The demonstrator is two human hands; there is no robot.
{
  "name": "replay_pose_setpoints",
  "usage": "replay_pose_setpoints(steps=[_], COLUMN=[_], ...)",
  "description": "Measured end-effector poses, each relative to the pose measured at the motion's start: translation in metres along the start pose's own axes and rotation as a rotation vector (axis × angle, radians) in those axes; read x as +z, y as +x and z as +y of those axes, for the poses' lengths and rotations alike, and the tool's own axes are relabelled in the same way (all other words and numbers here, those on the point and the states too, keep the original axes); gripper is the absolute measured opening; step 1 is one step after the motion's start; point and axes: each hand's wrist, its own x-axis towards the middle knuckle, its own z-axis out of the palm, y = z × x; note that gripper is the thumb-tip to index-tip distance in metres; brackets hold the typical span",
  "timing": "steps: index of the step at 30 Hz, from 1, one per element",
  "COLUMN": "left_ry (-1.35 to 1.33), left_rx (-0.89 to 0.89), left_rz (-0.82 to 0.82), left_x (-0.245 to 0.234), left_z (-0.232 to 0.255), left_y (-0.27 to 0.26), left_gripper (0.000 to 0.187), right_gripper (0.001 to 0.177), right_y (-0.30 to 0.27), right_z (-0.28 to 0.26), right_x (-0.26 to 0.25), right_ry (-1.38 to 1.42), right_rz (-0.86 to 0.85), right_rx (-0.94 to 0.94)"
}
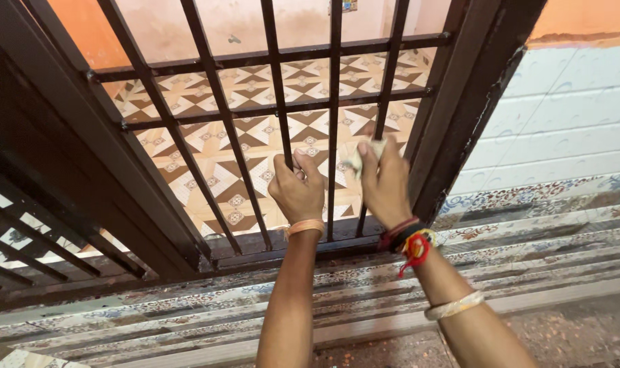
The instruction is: The person cleans the bars and frame of a metal window grill by wiping them with a small piece of cloth.
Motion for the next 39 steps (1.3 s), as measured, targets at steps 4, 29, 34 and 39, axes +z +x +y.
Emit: replay_pose_setpoints(steps=[4,29,34,39], left_ry=[-0.061,0.038,0.034,0.015], left_rx=[0.028,0.020,-0.014,0.010], left_rz=[-0.005,0.077,0.060,0.044], left_x=[-0.003,0.006,0.006,0.005], left_z=[-0.002,0.000,0.000,-0.003], left_y=[-0.001,0.000,0.000,-0.001], left_gripper=[0.024,0.022,0.024,0.026], right_gripper=[0.028,0.034,0.028,0.030], right_y=[-0.039,0.018,0.013,0.004], right_z=[0.033,0.000,-0.007,0.000], right_x=[0.015,-0.020,-0.012,-0.011], right_ry=[0.005,0.197,-0.027,-0.044], right_rz=[-0.009,-0.059,-0.025,-0.073], right_rx=[-0.126,-0.233,-0.245,-0.223])
